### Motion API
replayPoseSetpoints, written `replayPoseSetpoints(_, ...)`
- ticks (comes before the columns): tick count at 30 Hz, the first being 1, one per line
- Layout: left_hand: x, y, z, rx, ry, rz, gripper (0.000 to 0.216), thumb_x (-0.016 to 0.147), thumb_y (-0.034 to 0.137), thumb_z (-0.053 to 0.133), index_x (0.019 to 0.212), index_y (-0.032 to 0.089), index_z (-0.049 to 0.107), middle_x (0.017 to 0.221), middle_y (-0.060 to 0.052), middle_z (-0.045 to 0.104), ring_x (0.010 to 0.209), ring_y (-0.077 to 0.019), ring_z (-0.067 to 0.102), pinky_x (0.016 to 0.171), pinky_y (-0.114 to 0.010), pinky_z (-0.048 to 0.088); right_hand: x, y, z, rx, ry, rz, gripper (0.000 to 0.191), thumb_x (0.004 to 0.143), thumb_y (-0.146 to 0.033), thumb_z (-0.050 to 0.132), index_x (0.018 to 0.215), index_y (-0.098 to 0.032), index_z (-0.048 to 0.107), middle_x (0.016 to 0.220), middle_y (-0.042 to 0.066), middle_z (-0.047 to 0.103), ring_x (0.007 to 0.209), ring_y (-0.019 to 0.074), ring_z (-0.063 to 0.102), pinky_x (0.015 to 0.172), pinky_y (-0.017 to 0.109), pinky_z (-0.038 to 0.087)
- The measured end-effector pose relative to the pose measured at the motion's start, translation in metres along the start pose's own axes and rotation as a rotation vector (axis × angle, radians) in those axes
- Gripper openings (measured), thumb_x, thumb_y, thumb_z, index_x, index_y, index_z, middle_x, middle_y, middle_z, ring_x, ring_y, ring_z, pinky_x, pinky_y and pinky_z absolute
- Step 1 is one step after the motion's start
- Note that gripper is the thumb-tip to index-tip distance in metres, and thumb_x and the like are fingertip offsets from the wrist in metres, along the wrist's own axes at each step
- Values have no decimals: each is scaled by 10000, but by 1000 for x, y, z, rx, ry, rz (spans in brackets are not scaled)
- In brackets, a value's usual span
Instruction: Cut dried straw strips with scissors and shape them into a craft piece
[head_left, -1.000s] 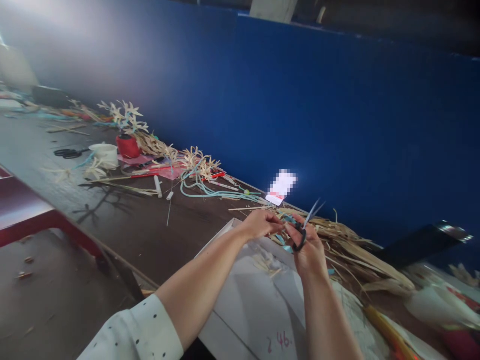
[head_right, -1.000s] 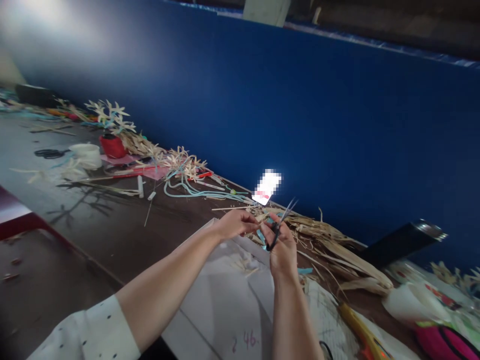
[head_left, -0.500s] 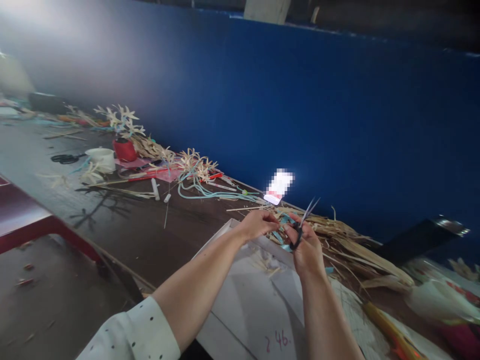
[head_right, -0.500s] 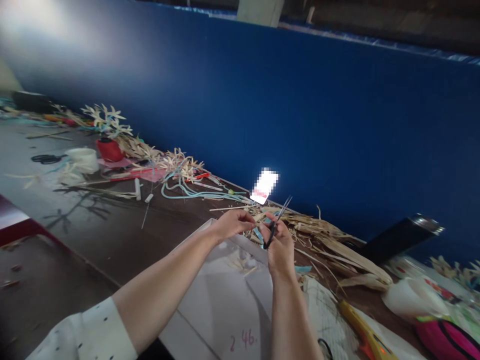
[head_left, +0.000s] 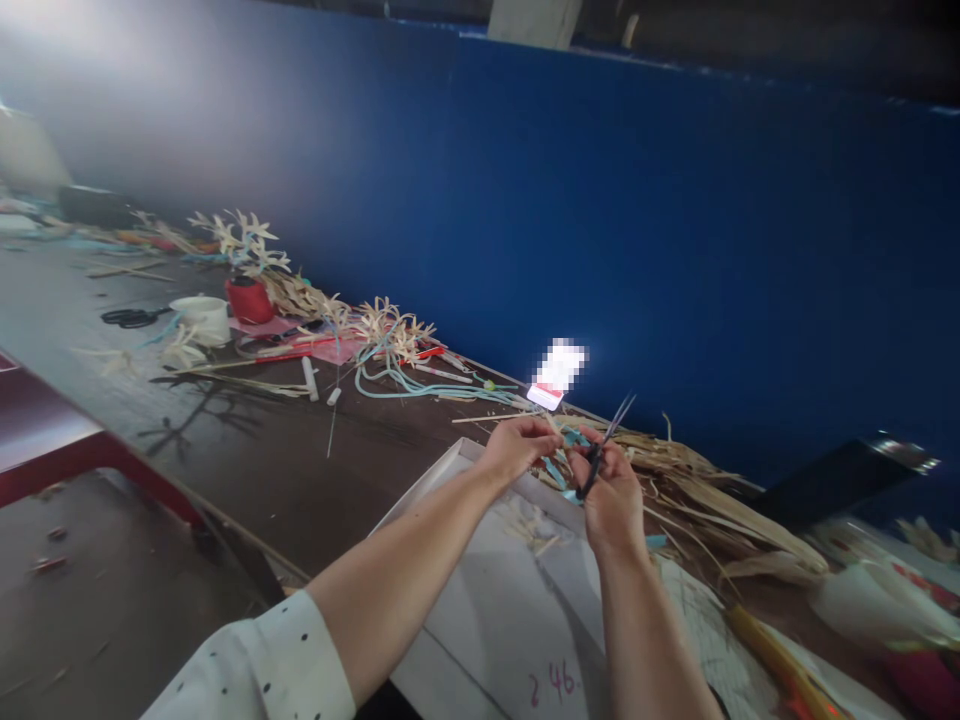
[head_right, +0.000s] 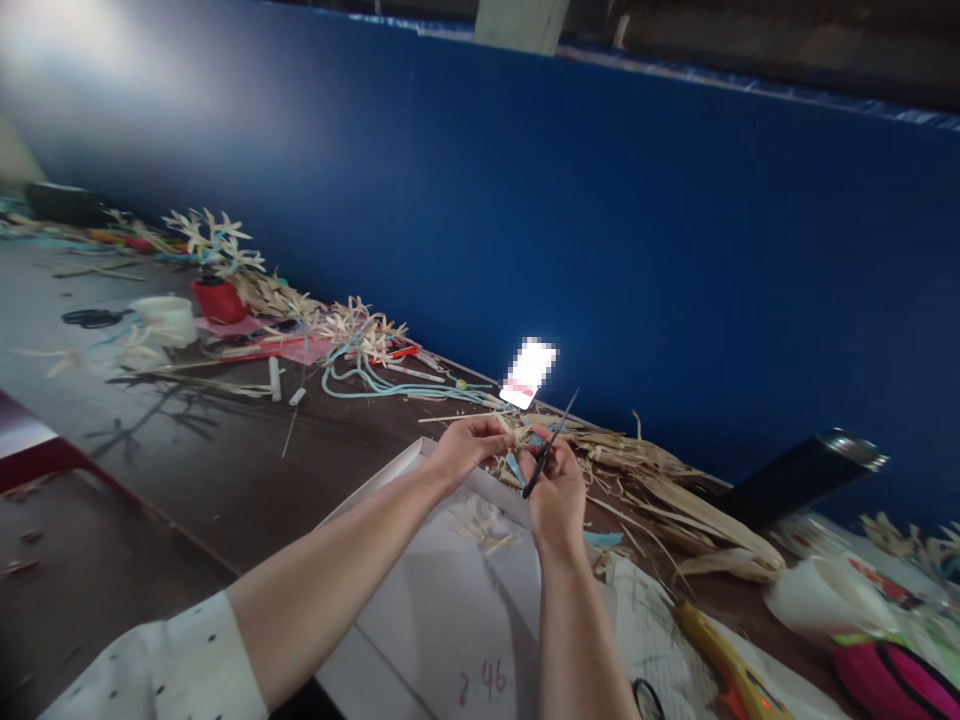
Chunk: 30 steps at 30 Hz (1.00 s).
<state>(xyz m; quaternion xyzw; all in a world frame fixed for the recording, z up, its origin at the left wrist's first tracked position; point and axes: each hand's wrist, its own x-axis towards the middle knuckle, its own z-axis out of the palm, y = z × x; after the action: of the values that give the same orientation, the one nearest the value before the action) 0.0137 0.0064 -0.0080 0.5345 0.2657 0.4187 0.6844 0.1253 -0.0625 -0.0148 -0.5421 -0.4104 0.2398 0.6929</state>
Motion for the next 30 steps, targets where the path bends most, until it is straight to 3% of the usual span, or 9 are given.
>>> replayPoseSetpoints(5,1,3,2,-59,63,31,201,614,280,678,677,113,586,580,11,549,474,-50,454,483,-189,372,-3,-4,2,-33,-45,15,533,642,-320,720,1141,-225,557,790,0,611,614,112,516,566,233,396)
replayPoseSetpoints(11,5,16,-12,-27,145,96,166,649,261,652,725,116,624,637,-15,604,531,-72,503,501,-189,390,-9,-12,-1,-174,-382,234,497,745,-462,619,1155,-186,567,780,53,633,631,136,508,469,209,326)
replayPoseSetpoints(16,13,16,-24,-19,141,141,212,651,311,654,763,132,653,665,-20,622,559,-82,510,508,-193,392,-10,-14,-3,-353,-565,242,508,764,-501,581,1157,-178,579,750,55,635,622,140,518,477,219,334)
replayPoseSetpoints(30,14,14,-26,36,144,160,194,678,279,627,787,124,666,653,-22,615,560,-80,510,529,-187,400,-10,-9,-2,-368,-526,224,494,735,-488,621,1104,-158,626,589,12,590,501,124,460,488,263,345)
